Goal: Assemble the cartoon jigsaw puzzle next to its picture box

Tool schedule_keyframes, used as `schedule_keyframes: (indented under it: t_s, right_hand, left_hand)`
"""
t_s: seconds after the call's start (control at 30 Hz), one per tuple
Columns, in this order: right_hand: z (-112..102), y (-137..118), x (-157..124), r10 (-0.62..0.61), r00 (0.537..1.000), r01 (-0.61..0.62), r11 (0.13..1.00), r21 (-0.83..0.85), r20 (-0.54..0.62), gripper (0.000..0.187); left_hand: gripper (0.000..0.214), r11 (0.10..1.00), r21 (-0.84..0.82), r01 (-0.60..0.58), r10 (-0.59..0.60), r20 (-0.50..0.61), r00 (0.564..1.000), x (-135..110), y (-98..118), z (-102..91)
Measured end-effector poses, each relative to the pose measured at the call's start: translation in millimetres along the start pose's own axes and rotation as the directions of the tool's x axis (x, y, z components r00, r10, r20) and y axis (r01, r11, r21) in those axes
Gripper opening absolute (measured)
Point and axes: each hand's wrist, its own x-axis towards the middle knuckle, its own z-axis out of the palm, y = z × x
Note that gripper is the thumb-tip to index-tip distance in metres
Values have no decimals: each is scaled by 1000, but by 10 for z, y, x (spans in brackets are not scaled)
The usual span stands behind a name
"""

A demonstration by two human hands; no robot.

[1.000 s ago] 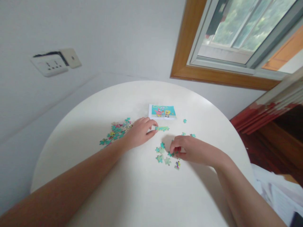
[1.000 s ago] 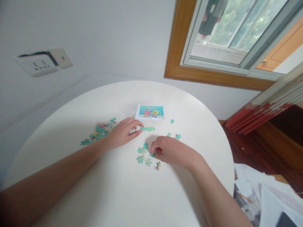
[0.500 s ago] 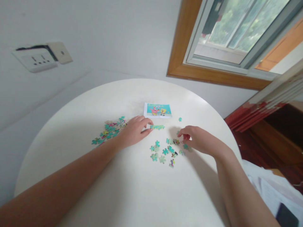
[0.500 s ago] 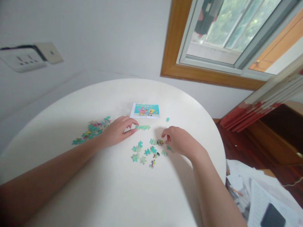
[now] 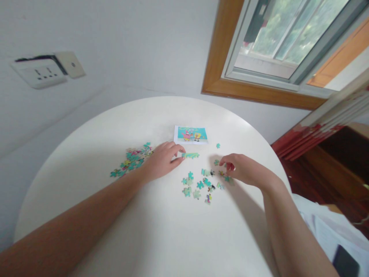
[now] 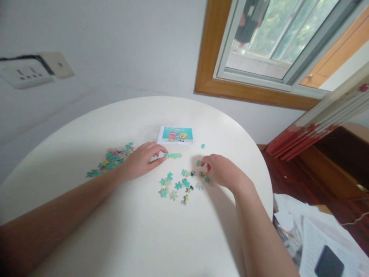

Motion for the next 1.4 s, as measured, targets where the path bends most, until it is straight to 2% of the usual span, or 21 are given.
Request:
schedule_keyframes:
  t_s: [0.2, 0.43, 0.67, 0.9, 0.97, 1.07, 1.17, 1.4]
  right_hand:
    - [24, 85, 86, 62, 992, -70, 995, -72, -112, 38]
    - [79, 244, 200, 49, 979, -71, 992, -104, -199, 31]
    - [114, 137, 238, -16, 984, 6, 999, -54, -180, 22]
    - [117, -3, 226, -66, 976, 54, 997, -63, -210, 17]
    - [98, -83, 175, -107, 977, 104, 994, -26, -184, 16]
    - [87, -212, 99, -183, 982, 185, 980, 73, -39, 14]
    - [112, -300, 69, -219, 972, 211, 973, 95, 84, 14]
    - [160, -297, 84, -294, 946, 282, 954, 102, 137, 17]
  left_hand:
    - [19, 1000, -1, -2, 2, 0, 1000, 5, -7, 2]
    - [19, 1000, -16, -16, 16, -19, 1000, 5, -21, 15]
    - [19, 1000, 1, -10, 10, -10, 1000, 5, -10, 4]
    - [19, 1000, -20, 2, -2, -12, 1000, 0, -8, 6]
    - [19, 1000, -18, 4, -4, -11, 1000, -2, -5, 5]
    - [19, 1000, -4, 9, -9, -6, 1000, -2, 1, 2]
    - [19, 1000, 5, 7, -7, -4, 1000, -1, 6, -2]
    - [18, 1000, 2, -2, 2, -10, 1000, 0, -2, -2]
